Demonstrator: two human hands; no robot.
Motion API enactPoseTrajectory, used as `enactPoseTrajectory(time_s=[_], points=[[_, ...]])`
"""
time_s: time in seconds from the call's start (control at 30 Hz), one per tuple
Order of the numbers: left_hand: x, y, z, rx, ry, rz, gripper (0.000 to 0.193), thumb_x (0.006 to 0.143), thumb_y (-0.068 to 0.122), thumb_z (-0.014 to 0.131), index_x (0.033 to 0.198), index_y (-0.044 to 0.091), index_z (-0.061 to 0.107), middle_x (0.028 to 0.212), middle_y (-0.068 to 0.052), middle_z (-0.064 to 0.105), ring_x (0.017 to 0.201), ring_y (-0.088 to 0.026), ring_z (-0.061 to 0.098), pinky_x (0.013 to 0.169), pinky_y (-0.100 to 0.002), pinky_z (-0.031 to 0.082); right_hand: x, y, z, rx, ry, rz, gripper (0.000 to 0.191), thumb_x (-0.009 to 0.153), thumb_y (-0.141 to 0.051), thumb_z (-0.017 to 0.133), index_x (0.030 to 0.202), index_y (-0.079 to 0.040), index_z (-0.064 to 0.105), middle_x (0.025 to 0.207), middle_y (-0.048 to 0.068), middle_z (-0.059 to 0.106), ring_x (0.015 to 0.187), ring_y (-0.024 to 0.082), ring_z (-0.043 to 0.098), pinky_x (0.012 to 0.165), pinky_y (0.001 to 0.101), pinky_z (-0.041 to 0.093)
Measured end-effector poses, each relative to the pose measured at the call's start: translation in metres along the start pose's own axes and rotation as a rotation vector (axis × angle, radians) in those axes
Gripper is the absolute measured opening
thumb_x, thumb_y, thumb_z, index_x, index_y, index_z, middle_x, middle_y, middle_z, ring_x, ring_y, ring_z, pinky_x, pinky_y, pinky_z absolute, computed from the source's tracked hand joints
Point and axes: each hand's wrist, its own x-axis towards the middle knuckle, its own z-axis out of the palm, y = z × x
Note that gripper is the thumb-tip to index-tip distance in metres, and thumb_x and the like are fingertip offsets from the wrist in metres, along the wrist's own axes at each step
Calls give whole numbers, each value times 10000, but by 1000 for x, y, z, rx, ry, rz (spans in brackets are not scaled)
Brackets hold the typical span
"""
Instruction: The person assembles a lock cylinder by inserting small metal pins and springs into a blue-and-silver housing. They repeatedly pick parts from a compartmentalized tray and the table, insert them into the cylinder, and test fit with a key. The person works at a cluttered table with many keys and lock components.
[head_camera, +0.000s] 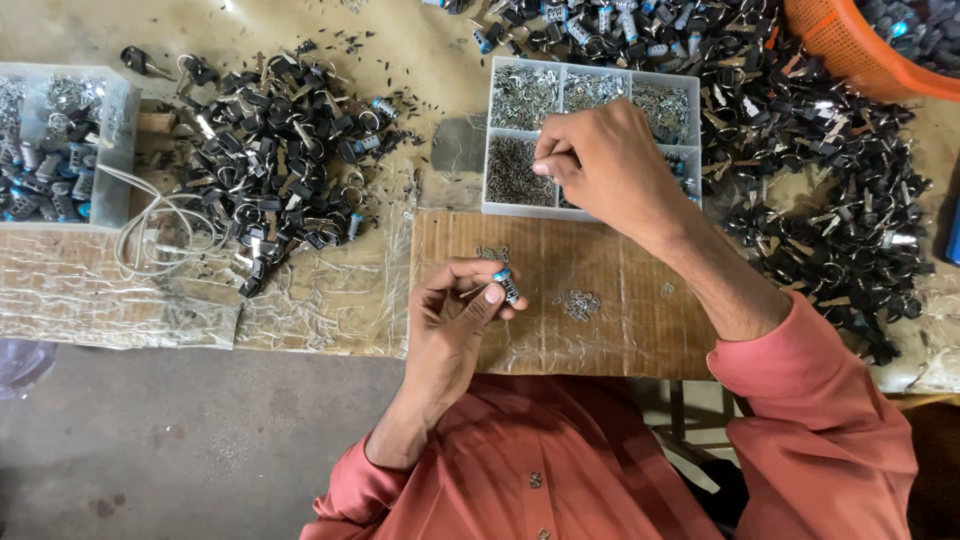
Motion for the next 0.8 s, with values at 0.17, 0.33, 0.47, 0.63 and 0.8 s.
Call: enactPoseTrajectory(time_s=[0.17,0.33,0.47,0.63,0.8], points=[[1,0,2,-5,7,-6,198,990,-39,661,1187,-43,678,1110,-158,732,914,-216,724,783,-304,559,1,-8,-2,29,-19,80,28,956,7,751,936,-7,765,823,142,770,708,181,766,546,285,608],[3,-1,0,-13,0,2,205,995,-39,661,1200,-49,672,1113,-155,726,922,-218,724,785,-302,560,-15,-15,-10,270,-84,50,119,891,91,701,999,42,707,928,159,773,875,208,796,740,290,631],[6,-5,0,23,-1,22,215,1004,-37,662,1218,-60,671,1078,-155,723,924,-221,725,784,-300,562,-25,-12,-11,371,-55,139,88,940,87,679,1015,42,671,947,171,770,925,214,803,777,288,624],[8,-8,5,33,-20,-12,226,987,-47,667,1213,-55,664,1062,-143,725,924,-217,725,780,-302,568,-21,2,4,285,91,121,124,937,36,761,994,22,652,938,159,774,916,208,801,702,264,644],[6,-7,5,40,-21,12,229,990,-35,671,1219,-47,666,1051,-131,731,914,-217,727,773,-302,569,-12,9,19,208,88,-17,98,956,-18,772,990,5,683,915,122,760,843,177,770,684,266,628]])
